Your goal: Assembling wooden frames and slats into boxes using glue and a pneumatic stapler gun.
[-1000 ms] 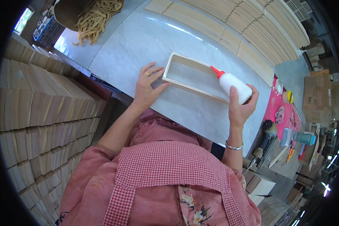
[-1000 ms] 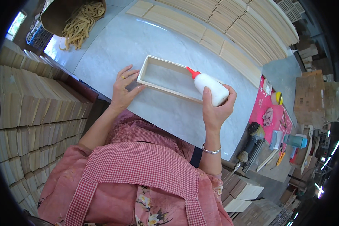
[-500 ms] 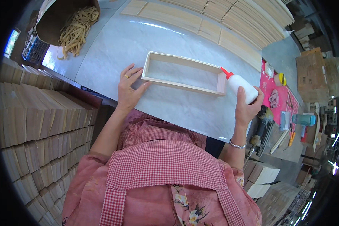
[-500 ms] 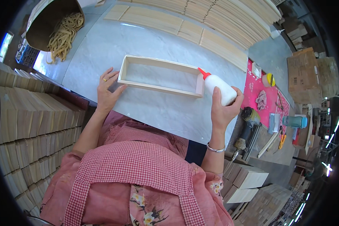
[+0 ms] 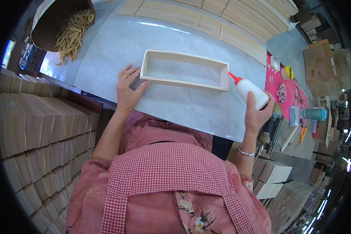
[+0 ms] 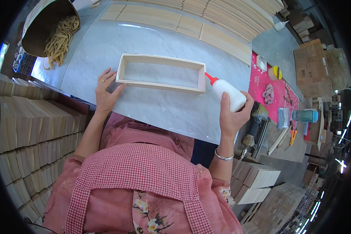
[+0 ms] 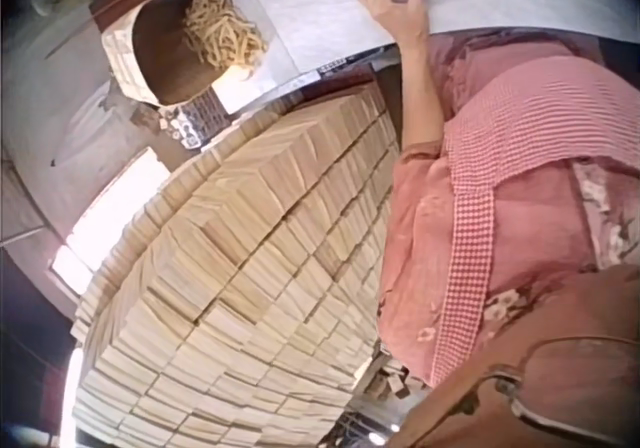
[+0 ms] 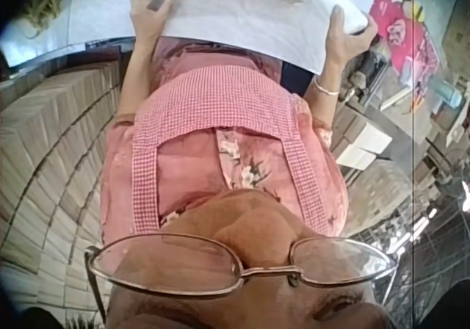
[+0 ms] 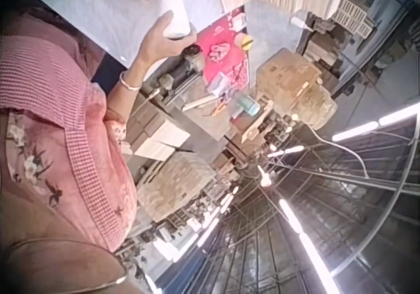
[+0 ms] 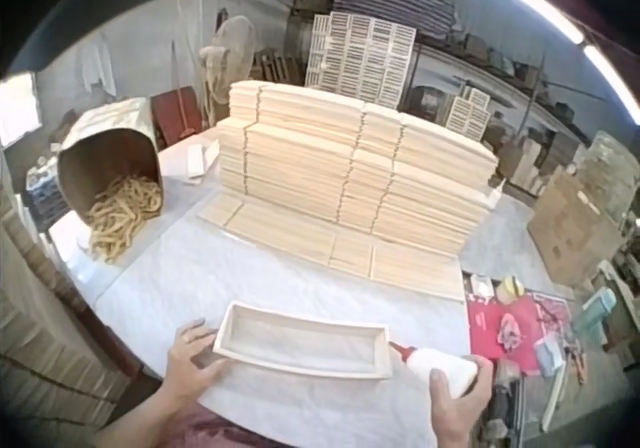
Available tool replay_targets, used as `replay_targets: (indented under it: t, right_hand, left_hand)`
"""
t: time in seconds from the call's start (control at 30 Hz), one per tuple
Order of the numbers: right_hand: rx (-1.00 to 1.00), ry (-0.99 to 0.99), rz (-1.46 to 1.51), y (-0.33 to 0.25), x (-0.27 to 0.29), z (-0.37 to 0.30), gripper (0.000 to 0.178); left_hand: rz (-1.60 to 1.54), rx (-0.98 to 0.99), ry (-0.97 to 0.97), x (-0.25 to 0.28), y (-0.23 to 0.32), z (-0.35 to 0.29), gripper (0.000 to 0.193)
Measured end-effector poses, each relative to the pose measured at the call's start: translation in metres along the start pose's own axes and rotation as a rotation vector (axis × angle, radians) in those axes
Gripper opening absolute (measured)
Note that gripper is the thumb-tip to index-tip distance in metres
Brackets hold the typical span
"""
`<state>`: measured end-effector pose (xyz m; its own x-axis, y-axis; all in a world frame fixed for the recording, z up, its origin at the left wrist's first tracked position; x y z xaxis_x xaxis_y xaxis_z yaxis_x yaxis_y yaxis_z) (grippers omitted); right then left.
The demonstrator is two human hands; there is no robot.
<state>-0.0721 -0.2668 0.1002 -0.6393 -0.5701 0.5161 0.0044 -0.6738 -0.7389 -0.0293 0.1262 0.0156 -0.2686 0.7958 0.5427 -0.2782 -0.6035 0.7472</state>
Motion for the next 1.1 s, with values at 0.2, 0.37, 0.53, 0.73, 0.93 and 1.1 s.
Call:
replay_targets:
  t: [0.2,0.37,0.53,0.73,0.93,1.1]
  right_hand:
    - [-0.004,-0.030,-0.046,0.000,0.024,-0.024,0.049]
    - [-0.114,-0.064,0.003,-0.009,0.032,-0.039,0.049]
    - [-0.477,-0.213,0.372,-0.037,-0.010,-0.059,0.048]
    - [-0.149,-0.429,0.460,-0.087,-0.093,-0.086,0.050]
    - [-0.042,-0.503,0.490,-0.102,-0.119,-0.090,0.051]
    - [-0.046,-0.512,0.414,-0.105,-0.108,-0.086,0.052]
  left_hand:
    - [0.010,-0.008,0.006,-0.001,-0.004,0.001,0.047]
    - [0.013,-0.005,0.034,0.004,-0.008,-0.002,0.048]
    - [0.028,-0.053,0.048,-0.003,-0.012,-0.003,0.047]
    - [-0.018,-0.020,0.049,-0.005,-0.013,-0.005,0.047]
    - [-0.019,-0.025,0.051,-0.002,-0.013,-0.005,0.048]
    - [-0.020,-0.029,0.048,-0.003,-0.015,-0.004,0.049]
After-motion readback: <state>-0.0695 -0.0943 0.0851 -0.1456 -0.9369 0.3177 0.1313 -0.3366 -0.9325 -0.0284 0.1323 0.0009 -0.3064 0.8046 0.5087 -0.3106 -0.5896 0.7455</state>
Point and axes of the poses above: each hand's wrist, its own z-axis towards the middle knuckle, its own x-axis out of the back of the hand, y = z × x, the point moved 3 cm from there along z, towards the middle knuckle, and after that the axes turned 2 degrees about -y, right-handed, at the moved point
